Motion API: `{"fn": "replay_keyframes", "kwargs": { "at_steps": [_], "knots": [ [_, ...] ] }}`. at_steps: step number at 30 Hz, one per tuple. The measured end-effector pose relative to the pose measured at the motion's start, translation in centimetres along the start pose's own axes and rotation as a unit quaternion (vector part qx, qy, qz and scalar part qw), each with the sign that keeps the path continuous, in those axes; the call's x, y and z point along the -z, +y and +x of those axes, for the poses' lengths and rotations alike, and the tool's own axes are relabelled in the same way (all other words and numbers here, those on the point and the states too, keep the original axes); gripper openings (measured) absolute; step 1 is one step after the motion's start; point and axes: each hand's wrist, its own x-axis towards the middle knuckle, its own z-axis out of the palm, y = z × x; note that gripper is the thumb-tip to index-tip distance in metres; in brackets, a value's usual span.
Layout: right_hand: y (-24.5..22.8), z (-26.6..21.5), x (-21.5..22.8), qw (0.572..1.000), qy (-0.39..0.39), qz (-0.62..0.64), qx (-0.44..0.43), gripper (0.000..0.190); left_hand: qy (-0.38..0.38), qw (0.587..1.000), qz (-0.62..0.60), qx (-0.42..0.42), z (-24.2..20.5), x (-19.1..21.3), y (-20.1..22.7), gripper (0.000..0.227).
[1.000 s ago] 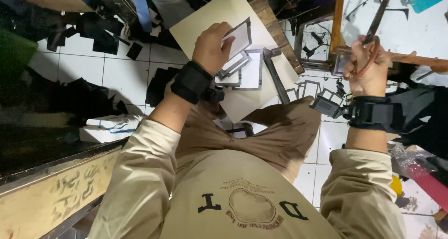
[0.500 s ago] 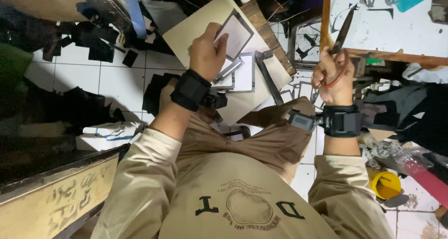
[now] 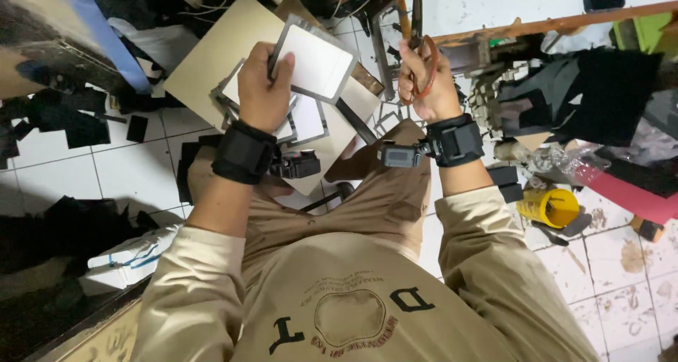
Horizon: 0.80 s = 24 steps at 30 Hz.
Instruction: The person trims the excess edges of leather frames using scissors at a workstation.
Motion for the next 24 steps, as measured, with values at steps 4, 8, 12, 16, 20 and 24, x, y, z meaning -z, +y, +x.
{"fn": "replay_keyframes", "kwargs": {
  "at_steps": [4, 8, 12, 16, 20, 24],
  "knots": [
    [-0.6, 0.4, 1.2, 1.0, -0.003, 0.005, 0.003, 0.017, -0.05, 0.988, -0.104, -0.102, 2.6, -3.9, -1.5, 0.02],
    [0.5, 1.5, 4.3, 0.997, -0.051, 0.026, 0.043, 0.027, -0.138, 0.969, -0.2, 0.036, 5.4, -6.5, 0.8, 0.023],
    [0.2, 1.6, 5.3, 0.998, -0.043, -0.012, 0.043, 0.007, -0.178, 0.936, -0.297, 0.072, 7.5, -9.7, 0.6, 0.023],
    [0.1, 2.4, 5.9, 0.996, -0.051, -0.042, 0.064, 0.022, -0.219, 0.884, -0.381, 0.163, 9.9, -13.4, -0.3, 0.02],
    [-0.7, 2.6, 6.0, 0.997, -0.054, -0.026, 0.046, 0.014, -0.233, 0.847, -0.434, 0.2, 12.3, -16.4, 0.7, 0.021],
    [-1.9, 2.5, 5.0, 0.998, -0.02, -0.06, 0.031, 0.023, -0.242, 0.814, -0.478, 0.223, 14.7, -19.7, -0.1, 0.018]
  ]
}}
